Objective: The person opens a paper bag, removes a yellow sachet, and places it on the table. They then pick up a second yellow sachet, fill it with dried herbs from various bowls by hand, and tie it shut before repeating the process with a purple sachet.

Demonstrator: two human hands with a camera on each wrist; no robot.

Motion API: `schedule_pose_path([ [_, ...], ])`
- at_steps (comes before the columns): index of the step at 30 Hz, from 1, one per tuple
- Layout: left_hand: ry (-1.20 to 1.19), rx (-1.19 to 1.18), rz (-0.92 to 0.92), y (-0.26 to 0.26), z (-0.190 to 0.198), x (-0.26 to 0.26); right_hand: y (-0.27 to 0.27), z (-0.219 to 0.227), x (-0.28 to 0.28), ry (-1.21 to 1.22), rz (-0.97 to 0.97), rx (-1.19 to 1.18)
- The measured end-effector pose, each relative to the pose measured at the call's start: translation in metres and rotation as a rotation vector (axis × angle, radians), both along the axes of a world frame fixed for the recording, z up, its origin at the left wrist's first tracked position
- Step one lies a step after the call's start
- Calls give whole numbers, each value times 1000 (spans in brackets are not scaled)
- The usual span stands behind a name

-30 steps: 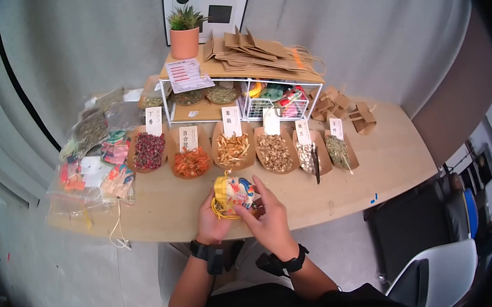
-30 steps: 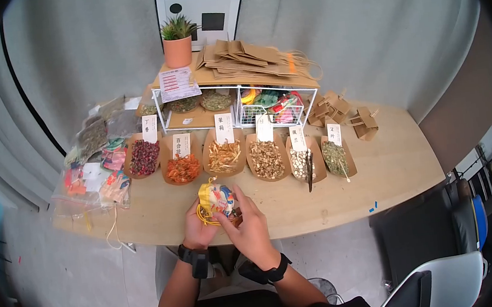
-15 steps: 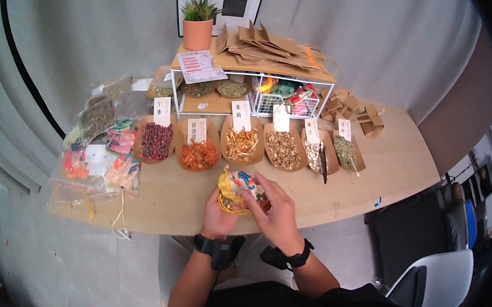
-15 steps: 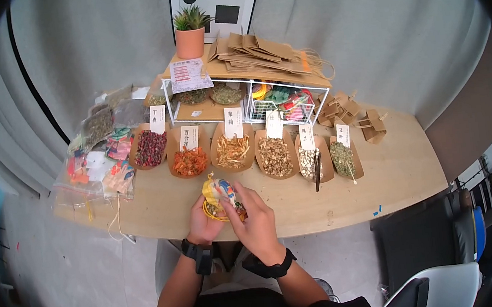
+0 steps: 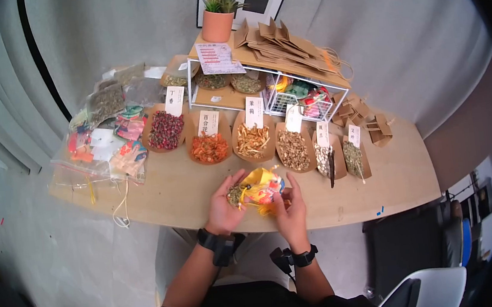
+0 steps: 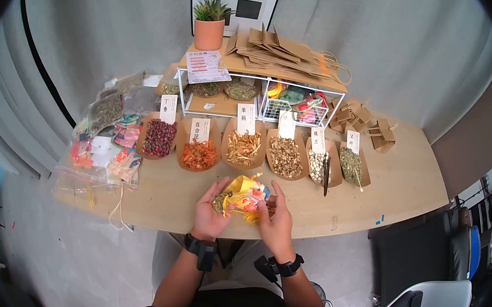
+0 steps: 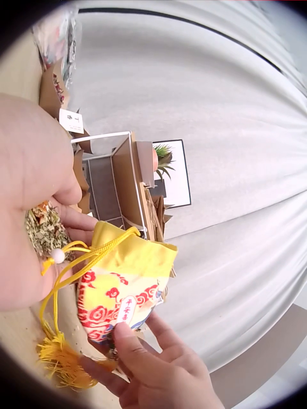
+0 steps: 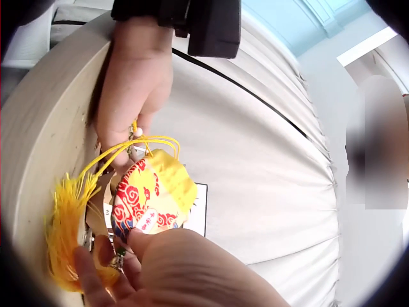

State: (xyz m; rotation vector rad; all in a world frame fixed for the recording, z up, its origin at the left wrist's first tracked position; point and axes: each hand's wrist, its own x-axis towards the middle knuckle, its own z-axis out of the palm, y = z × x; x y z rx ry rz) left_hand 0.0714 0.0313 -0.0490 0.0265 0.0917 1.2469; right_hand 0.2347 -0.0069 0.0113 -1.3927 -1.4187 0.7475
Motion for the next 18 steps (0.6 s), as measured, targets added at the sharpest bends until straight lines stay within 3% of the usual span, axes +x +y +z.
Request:
schedule_pose_path([
  [2,56,-51,35,-3,13,3,-2,-4,3,-201,-5,-48],
  [5,75,-58,55,-4,17,3,4,-18,5,-306,23,103],
  [11,68,-70,79,-4,15,2,-1,-18,4,-166,58,-122],
  [14,63,-94,83,-6,21,2,1,-17,4,-159,106,27],
  [18,102,-106,103,-7,23,2,-1,-15,6,-147,104,-85],
])
